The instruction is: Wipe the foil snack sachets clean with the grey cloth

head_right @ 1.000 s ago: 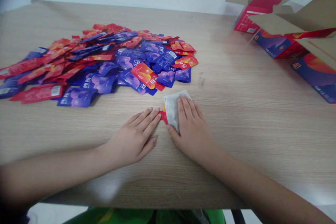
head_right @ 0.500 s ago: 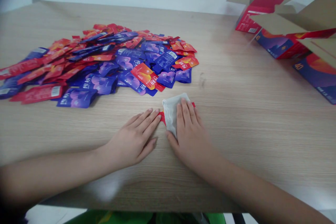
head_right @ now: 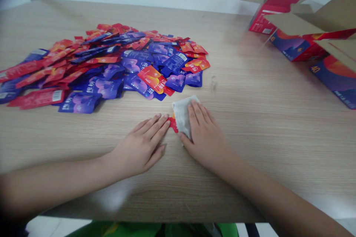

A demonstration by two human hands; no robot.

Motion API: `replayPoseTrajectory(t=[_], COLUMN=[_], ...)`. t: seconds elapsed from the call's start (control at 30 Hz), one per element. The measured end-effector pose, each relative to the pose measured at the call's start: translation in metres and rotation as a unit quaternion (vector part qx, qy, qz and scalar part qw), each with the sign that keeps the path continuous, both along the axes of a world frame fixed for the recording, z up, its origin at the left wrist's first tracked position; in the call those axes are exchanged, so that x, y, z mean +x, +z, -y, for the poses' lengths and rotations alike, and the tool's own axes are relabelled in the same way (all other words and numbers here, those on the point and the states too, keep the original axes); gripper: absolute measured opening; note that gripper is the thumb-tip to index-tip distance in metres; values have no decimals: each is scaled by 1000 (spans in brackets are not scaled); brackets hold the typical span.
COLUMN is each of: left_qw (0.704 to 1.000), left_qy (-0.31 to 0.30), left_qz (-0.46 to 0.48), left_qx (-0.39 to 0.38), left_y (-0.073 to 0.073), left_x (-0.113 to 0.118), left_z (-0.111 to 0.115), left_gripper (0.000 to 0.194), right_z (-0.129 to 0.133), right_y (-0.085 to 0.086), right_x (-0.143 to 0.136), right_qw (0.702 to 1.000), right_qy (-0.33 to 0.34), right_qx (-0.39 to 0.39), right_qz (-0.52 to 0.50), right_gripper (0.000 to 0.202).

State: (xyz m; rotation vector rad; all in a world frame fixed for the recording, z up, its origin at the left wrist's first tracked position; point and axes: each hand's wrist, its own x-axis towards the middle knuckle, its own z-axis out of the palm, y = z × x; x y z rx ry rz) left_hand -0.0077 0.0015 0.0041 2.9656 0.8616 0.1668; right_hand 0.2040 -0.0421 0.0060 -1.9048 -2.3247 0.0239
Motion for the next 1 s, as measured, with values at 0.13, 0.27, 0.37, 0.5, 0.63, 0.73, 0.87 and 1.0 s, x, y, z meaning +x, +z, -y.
replayPoseTrajectory(t=[0.13,0.27,0.37,0.5,0.63,0.73,0.87,1.0], left_qw=[1000,1000,1000,1000,1000,1000,1000,1000], left_qy=[1,1,1,1,2,0,-1,0], left_qz=[-1,4,-2,-6,-8,-12,-15,-8], left_qx=[-2,-3,-5,-5,-1,0,-2,6], left_y=[-1,0,0,1,0,-1,0,-1], left_x=[0,0,0,1,1,0,0,0], left_z=[0,0,0,0,-1,-1,0,-1], left_gripper=[58,57,60,58,59,60,60,60], right_z=[-1,-1,-4,-2,-2,-4,-2,-2], right_y=[0,1,1,0,-1,-1,-1,-1], right_x=[-2,-4,0,-5,-6,-2,-2,1], right_qw=[1000,999,1000,1000,1000,999,1000,1000], right_qy=[-2,53,-10,16,20,-32,22,-13], right_qx=[12,-2,6,11,0,4,3,-1], right_qz=[8,2,2,11,8,12,13,16], right_gripper=[75,74,74,72,72,72,74,78])
